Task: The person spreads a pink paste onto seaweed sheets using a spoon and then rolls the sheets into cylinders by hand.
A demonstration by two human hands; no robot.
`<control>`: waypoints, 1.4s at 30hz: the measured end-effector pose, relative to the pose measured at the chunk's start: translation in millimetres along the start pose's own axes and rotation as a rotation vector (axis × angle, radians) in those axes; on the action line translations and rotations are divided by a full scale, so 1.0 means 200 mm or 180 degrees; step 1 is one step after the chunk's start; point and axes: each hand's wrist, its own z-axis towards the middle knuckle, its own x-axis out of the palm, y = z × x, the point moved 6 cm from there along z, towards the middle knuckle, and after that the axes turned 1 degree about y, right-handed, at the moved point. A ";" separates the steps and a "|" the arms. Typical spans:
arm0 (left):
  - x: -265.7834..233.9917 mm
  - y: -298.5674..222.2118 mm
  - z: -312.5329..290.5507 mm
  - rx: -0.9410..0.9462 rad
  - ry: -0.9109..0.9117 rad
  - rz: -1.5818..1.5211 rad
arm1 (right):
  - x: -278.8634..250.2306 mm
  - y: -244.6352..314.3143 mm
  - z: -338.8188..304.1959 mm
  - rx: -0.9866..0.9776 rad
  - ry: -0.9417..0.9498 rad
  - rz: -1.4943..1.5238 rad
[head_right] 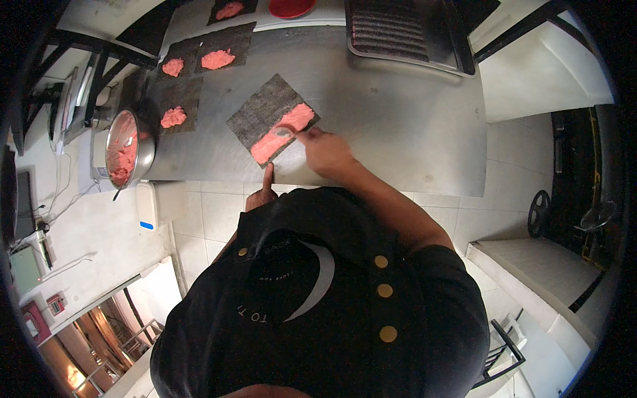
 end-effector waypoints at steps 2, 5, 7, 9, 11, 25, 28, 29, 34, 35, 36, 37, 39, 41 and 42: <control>0.01 0.03 0.01 0.0111 -0.0019 -0.0016 | 0.02 0.02 0.03 -0.0232 -0.0114 0.0269; 0.00 0.01 -0.01 0.0301 -0.0231 0.0038 | -0.08 -0.19 0.07 0.0296 -0.0207 -0.0042; -0.01 0.00 -0.01 0.0164 -0.0162 -0.0074 | -0.16 -0.22 0.07 0.0310 -0.0401 -0.0001; 0.00 -0.01 -0.01 0.0097 -0.0152 -0.0135 | -0.19 -0.16 0.07 0.0200 -0.0319 -0.0084; 0.01 0.00 -0.01 0.0103 -0.0196 -0.0120 | -0.15 0.01 0.06 -0.0026 0.0024 -0.0273; -0.02 -0.05 -0.02 -0.0048 -0.0245 -0.0159 | -0.03 0.01 0.12 -0.1340 0.0787 -0.0491; -0.02 -0.04 -0.02 -0.0107 -0.0233 -0.0196 | -0.03 -0.05 0.14 -0.1237 0.0558 -0.0275; -0.01 -0.04 -0.02 -0.0125 -0.0239 -0.0214 | -0.04 -0.09 0.13 -0.1155 0.0469 -0.0186; 0.00 -0.04 -0.03 -0.0267 -0.0177 -0.0258 | -0.25 -0.35 0.07 -0.0747 0.0261 -0.0542; -0.01 -0.04 -0.03 -0.0277 -0.0175 -0.0265 | -0.30 -0.38 0.05 -0.0632 0.0267 -0.0591; -0.01 -0.04 -0.03 -0.0296 -0.0177 -0.0293 | -0.32 -0.42 0.04 -0.0561 0.0190 -0.0589; -0.01 -0.05 -0.03 -0.0304 -0.0174 -0.0319 | -0.34 -0.46 0.02 -0.0481 0.0108 -0.0591; -0.01 -0.05 -0.03 -0.0366 -0.0131 -0.0349 | -0.34 -0.48 -0.01 -0.0466 0.0009 -0.0595; 0.00 -0.04 -0.03 -0.0475 -0.0048 -0.0357 | -0.29 -0.42 -0.04 -0.0594 -0.0025 -0.0600; 0.01 -0.04 -0.03 -0.0481 -0.0068 -0.0319 | -0.24 -0.38 -0.03 -0.0703 0.0133 -0.0576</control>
